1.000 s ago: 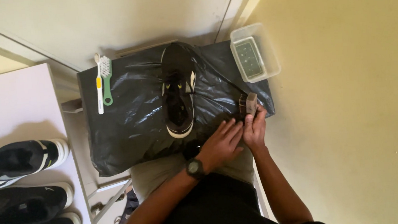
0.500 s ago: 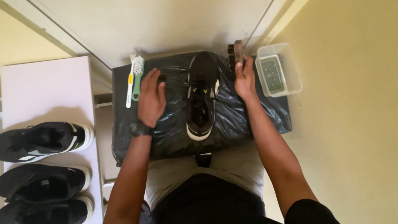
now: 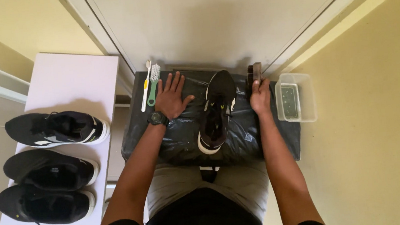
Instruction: The person scrubs the white midsole of a black and white sneaker using a small brush. They repeatedly dip the brush into a small container of liquid and continue scrubbing the same shoe throughout the clip.
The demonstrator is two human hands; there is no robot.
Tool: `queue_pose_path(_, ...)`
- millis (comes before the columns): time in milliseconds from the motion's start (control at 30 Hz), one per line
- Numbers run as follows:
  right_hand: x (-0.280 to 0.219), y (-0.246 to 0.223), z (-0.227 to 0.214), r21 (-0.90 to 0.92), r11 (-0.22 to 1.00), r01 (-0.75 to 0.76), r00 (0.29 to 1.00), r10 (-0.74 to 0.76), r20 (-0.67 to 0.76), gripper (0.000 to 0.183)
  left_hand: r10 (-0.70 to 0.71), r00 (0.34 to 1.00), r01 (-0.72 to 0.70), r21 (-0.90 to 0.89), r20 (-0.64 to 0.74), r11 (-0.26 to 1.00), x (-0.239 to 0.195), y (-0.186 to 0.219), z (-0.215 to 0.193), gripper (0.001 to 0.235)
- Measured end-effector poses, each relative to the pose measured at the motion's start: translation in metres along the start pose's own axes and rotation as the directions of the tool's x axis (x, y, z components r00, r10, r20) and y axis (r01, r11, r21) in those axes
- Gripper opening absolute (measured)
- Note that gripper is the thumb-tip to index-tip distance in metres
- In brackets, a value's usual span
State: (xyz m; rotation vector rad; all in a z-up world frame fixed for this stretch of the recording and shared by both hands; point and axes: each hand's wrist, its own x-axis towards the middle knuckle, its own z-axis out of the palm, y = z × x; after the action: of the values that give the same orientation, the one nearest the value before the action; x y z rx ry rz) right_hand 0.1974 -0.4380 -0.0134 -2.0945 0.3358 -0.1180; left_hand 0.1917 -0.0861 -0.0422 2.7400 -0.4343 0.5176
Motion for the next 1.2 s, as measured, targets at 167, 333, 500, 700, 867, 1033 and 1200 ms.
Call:
queue_pose_path(167,-0.009,-0.013,-0.003,-0.008,1.0,-0.019,1.0,0.019,-0.005,0.049,0.006,0.999,-0.008,0.037,0.049,0.999,-0.001,-0.004,0.002,0.085)
queue_pose_path(333,-0.002,-0.001,0.001,0.035,0.999,0.01,1.0,-0.009,-0.011,0.056,-0.005,0.992,0.002,0.018,0.123,1.0,0.002,-0.004,-0.004,0.084)
queue_pose_path(500,-0.013,-0.015,-0.004,0.076,0.994,0.078,0.996,-0.075,-0.047,0.041,-0.032,0.997,0.034,-0.036,0.065,0.999,0.004,-0.001,0.001,0.081)
queue_pose_path(700,-0.063,-0.064,-0.021,0.123,0.961,0.249,0.966,-0.237,-0.102,0.032,-0.067,0.997,0.073,-0.141,0.047,0.987,0.008,0.008,-0.031,0.071)
queue_pose_path(867,-0.094,-0.021,-0.01,0.251,0.926,0.281,0.958,-0.255,-0.13,0.036,-0.096,0.995,0.096,-0.406,0.019,0.909,-0.01,0.047,-0.094,0.054)
queue_pose_path(1033,-0.156,-0.032,0.02,0.521,0.836,0.171,0.978,-0.077,-0.196,0.042,-0.12,0.991,0.131,-0.657,0.062,0.742,-0.071,0.086,-0.125,0.049)
queue_pose_path(1200,-0.182,0.025,0.03,0.514,0.849,0.123,0.976,-0.008,-0.22,0.035,-0.151,0.968,0.084,-0.306,-0.201,0.948,-0.14,0.082,-0.125,0.042)
